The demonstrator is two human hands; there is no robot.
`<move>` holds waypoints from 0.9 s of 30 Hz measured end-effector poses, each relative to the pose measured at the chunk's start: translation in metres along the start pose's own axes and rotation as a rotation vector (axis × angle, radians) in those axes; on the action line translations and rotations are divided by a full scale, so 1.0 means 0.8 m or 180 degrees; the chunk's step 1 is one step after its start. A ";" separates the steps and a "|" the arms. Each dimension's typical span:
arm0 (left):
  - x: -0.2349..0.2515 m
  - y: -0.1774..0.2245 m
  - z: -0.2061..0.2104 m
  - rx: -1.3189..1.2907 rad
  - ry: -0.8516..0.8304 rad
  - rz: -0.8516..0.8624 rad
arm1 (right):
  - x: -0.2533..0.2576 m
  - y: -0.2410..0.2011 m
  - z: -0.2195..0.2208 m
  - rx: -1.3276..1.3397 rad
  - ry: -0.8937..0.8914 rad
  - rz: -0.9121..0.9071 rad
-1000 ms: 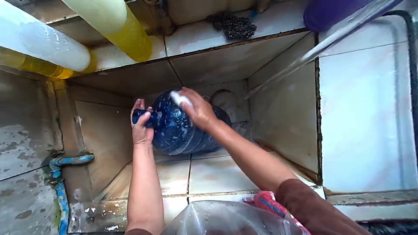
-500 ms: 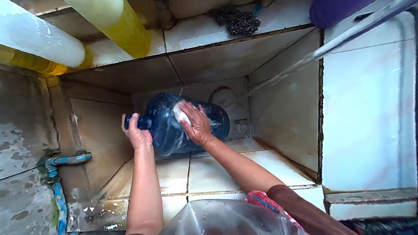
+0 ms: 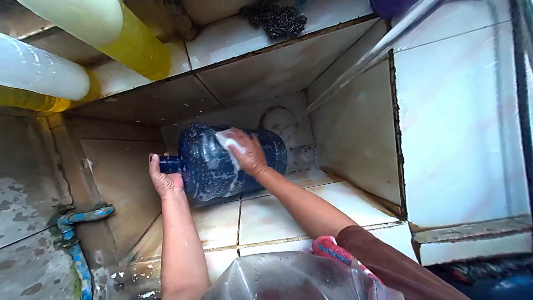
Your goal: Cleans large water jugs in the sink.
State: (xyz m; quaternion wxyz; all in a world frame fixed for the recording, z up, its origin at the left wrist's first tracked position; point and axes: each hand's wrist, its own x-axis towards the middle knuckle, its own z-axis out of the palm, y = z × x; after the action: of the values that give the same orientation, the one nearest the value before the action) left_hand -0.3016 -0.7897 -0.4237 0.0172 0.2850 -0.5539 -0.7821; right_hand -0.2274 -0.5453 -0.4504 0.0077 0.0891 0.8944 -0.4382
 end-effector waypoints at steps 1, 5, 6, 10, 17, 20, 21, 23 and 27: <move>0.003 0.000 -0.001 0.0093 0.0530 -0.0077 | -0.002 0.030 -0.008 -0.0272 -0.0163 0.0454; 0.003 -0.005 0.004 0.0472 0.1082 -0.0165 | -0.039 0.088 -0.035 -0.0338 -0.0209 0.1570; -0.001 -0.006 0.014 0.0476 0.1054 -0.0132 | -0.052 0.066 -0.031 -0.0244 -0.0193 0.1433; -0.015 -0.001 0.026 0.0497 0.0031 0.0141 | -0.044 -0.032 0.005 0.0307 0.0147 -0.0335; 0.000 0.008 -0.002 0.0141 0.0094 -0.0093 | 0.018 0.068 -0.022 -0.0052 -0.0438 0.0793; 0.005 0.002 0.012 0.0507 0.1017 0.0022 | -0.039 0.080 -0.018 -0.0183 -0.0257 0.1496; 0.001 0.001 0.015 0.0560 0.0867 0.0125 | -0.047 0.060 -0.017 -0.0063 -0.0265 0.1557; -0.007 0.002 0.017 0.0514 0.0010 0.0298 | -0.043 0.003 -0.020 0.0170 -0.0199 0.0999; 0.006 0.002 -0.016 -0.0180 -0.1733 0.0224 | 0.029 -0.034 -0.018 0.0519 -0.0035 -0.0078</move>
State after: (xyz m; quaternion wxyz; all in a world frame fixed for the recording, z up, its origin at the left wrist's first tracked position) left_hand -0.3001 -0.8028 -0.4272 -0.0971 0.0443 -0.5257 -0.8440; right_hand -0.2538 -0.5470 -0.4226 0.0000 0.0762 0.8567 -0.5101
